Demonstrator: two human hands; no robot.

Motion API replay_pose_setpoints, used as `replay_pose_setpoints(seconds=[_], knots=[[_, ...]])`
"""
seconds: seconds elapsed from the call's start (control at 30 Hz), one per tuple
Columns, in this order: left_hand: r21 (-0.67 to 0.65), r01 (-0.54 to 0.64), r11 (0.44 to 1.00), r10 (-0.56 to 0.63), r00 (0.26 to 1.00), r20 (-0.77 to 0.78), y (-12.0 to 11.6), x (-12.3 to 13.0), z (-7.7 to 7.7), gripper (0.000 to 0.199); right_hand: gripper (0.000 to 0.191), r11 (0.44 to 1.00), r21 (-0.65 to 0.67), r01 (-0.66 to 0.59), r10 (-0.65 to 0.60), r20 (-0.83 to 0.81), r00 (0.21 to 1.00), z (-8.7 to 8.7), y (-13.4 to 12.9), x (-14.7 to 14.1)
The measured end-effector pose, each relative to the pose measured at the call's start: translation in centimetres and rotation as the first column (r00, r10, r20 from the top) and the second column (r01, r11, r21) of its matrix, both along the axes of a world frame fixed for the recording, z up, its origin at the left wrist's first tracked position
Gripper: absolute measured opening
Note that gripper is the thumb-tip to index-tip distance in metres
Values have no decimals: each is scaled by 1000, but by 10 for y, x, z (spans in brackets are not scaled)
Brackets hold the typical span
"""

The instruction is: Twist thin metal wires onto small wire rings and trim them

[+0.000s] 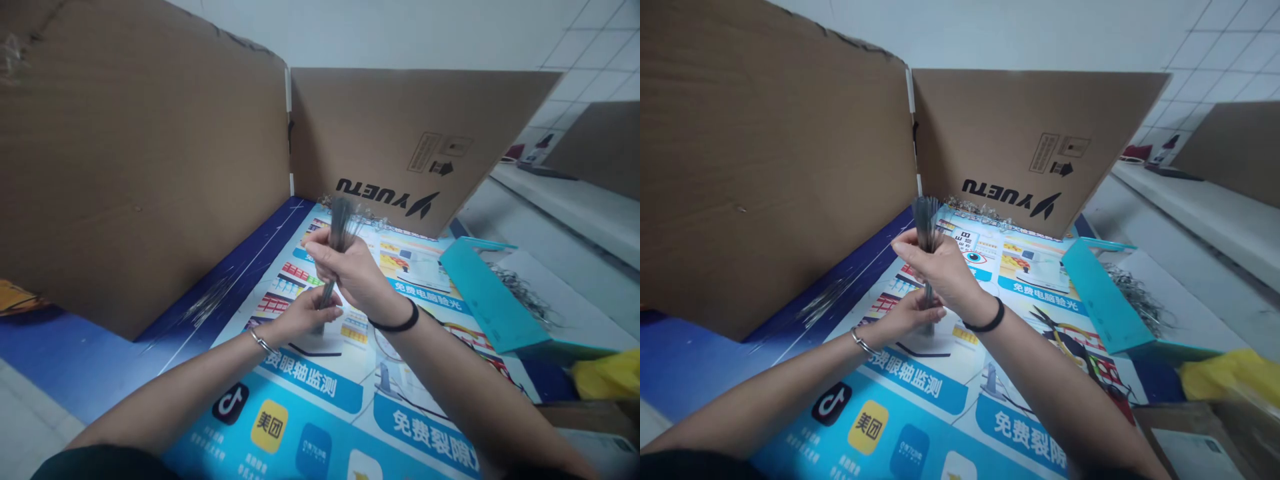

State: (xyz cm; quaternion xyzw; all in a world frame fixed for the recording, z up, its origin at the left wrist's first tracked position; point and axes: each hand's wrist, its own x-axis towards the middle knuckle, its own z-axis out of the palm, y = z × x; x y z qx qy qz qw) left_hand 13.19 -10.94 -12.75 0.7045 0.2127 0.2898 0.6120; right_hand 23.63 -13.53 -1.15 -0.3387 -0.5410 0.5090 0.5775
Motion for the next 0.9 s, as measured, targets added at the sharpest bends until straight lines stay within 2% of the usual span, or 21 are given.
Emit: replay_pose_setpoints(seconds=[0.1, 0.2, 0.37, 0.57, 0.8, 0.9], knots=[[17, 10, 1000, -10, 1000, 8, 2, 1, 5, 28, 15, 999, 5, -34, 34, -52, 998, 5, 1, -1], [27, 18, 999, -18, 1000, 0, 0, 2, 7, 29, 14, 999, 24, -44, 44, -34, 998, 6, 1, 1], [-86, -5, 996, 2, 999, -41, -2, 4, -8, 29, 13, 999, 33, 3, -3, -15, 1000, -2, 5, 12], [-133, -60, 989, 60, 998, -8, -5, 11, -23, 31, 12, 996, 37, -76, 77, -34, 996, 11, 6, 17], [-109, -99, 989, 99, 995, -8, -8, 12, -32, 32, 13, 993, 12, -114, 115, -88, 989, 23, 8, 18], [-89, -76, 993, 76, 997, -1, -8, 12, -33, 30, 13, 993, -1, -115, 115, -88, 989, 24, 11, 18]])
